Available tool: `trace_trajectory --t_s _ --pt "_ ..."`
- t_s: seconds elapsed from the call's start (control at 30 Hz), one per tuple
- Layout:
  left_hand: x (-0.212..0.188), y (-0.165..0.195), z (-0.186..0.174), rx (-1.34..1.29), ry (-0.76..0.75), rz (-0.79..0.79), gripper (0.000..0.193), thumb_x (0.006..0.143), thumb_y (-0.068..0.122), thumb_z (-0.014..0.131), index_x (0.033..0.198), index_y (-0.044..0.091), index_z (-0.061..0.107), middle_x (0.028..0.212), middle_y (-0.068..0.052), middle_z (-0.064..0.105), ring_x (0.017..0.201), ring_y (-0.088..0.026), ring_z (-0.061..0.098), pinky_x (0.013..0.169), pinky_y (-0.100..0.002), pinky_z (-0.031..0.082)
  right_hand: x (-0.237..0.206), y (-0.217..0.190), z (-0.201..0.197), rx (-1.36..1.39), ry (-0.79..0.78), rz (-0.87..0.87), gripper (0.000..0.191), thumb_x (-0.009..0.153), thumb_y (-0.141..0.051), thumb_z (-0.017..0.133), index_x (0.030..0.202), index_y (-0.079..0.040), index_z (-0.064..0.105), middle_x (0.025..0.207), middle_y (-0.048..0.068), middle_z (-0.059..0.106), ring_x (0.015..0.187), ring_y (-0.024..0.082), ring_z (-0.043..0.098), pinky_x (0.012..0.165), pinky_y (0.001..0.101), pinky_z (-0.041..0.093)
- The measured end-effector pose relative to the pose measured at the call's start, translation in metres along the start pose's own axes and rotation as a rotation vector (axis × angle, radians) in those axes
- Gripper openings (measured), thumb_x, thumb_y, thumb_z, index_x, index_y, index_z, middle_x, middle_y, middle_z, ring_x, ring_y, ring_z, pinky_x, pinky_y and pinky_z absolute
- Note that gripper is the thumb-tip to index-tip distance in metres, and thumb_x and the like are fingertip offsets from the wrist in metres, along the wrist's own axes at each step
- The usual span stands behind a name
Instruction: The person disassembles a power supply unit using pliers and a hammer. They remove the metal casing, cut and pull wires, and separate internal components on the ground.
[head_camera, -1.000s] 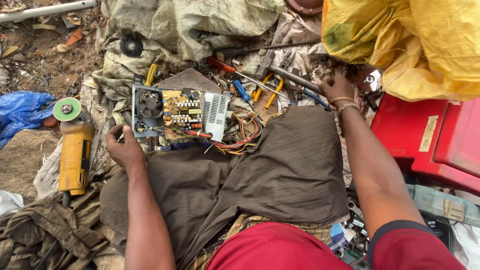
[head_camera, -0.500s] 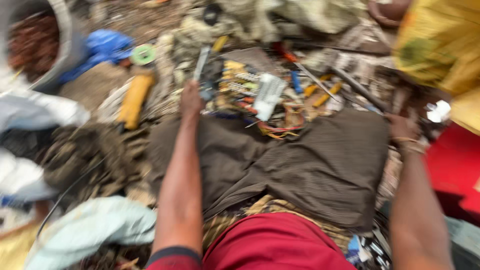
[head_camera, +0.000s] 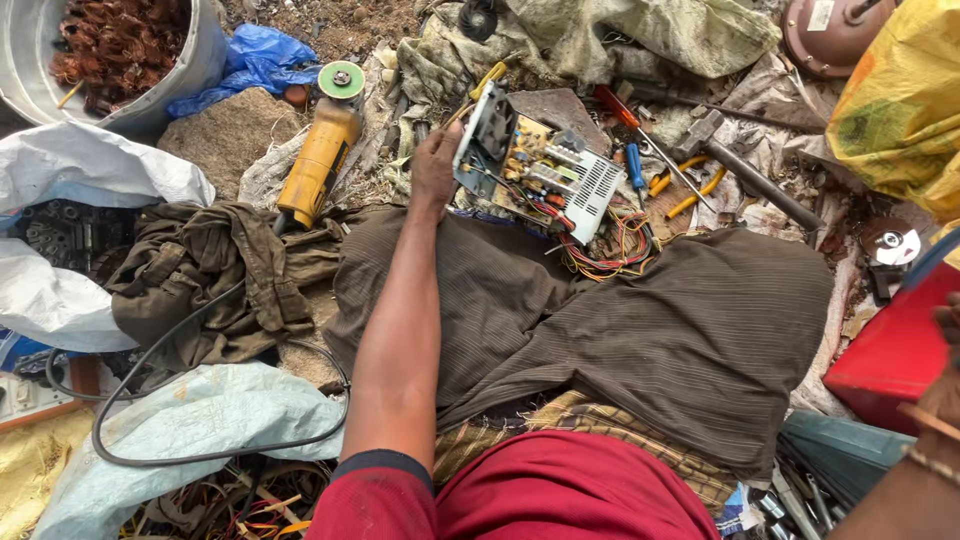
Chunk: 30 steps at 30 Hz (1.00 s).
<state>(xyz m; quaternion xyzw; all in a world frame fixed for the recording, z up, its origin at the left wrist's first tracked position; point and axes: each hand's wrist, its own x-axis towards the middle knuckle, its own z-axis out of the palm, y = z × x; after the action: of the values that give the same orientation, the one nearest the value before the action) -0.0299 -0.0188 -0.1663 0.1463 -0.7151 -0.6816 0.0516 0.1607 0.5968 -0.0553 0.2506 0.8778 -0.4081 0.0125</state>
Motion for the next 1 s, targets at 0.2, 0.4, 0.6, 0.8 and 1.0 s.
trace_trajectory --t_s 0.2,0.4,0.6,0.8,1.0 --pt "0.014 -0.01 0.0 0.019 -0.147 -0.147 0.065 0.097 0.073 0.057 0.101 0.008 0.062 0.106 -0.021 0.066 0.1 -0.029 0.061 0.09 -0.047 0.05 -0.06 -0.083 0.075 1.016 -0.253 0.043 0.047 0.083 -0.017 0.072 0.128 -0.007 0.06 0.113 0.019 0.069 0.106 0.033 0.066 0.094 0.05 0.051" --pt "0.022 -0.009 -0.001 -0.056 -0.282 -0.169 0.08 0.098 0.072 0.054 0.14 0.005 0.056 0.127 -0.009 0.06 0.112 -0.022 0.053 0.098 -0.048 0.043 -0.123 -0.199 0.216 1.378 -0.814 0.216 0.059 0.077 -0.01 0.068 0.134 -0.01 0.051 0.123 0.017 0.067 0.119 0.033 0.064 0.102 0.052 0.05" --pt "0.026 -0.011 0.006 0.01 -0.319 -0.132 0.067 0.091 0.067 0.058 0.109 0.005 0.072 0.091 -0.01 0.072 0.08 -0.02 0.065 0.074 -0.038 0.052 -0.158 -0.238 0.323 1.121 -1.096 0.487 0.063 0.082 -0.006 0.064 0.141 -0.011 0.045 0.117 0.014 0.066 0.113 0.032 0.066 0.099 0.0538 0.052" --pt "0.027 -0.019 0.011 0.094 -0.28 -0.087 0.062 0.091 0.066 0.057 0.099 0.007 0.074 0.085 -0.007 0.074 0.075 -0.018 0.066 0.069 -0.033 0.052 -0.155 -0.218 0.345 0.827 -1.121 0.555 0.062 0.087 -0.007 0.064 0.147 -0.013 0.048 0.102 0.009 0.066 0.091 0.023 0.068 0.083 0.047 0.06" --pt "0.03 -0.029 0.014 0.111 -0.269 0.009 0.064 0.09 0.069 0.056 0.097 0.007 0.074 0.08 -0.006 0.074 0.072 -0.017 0.066 0.067 -0.033 0.051 -0.135 -0.217 0.356 0.692 -1.022 0.489 0.057 0.088 -0.009 0.064 0.144 -0.012 0.051 0.097 0.008 0.066 0.084 0.02 0.069 0.074 0.0428 0.062"
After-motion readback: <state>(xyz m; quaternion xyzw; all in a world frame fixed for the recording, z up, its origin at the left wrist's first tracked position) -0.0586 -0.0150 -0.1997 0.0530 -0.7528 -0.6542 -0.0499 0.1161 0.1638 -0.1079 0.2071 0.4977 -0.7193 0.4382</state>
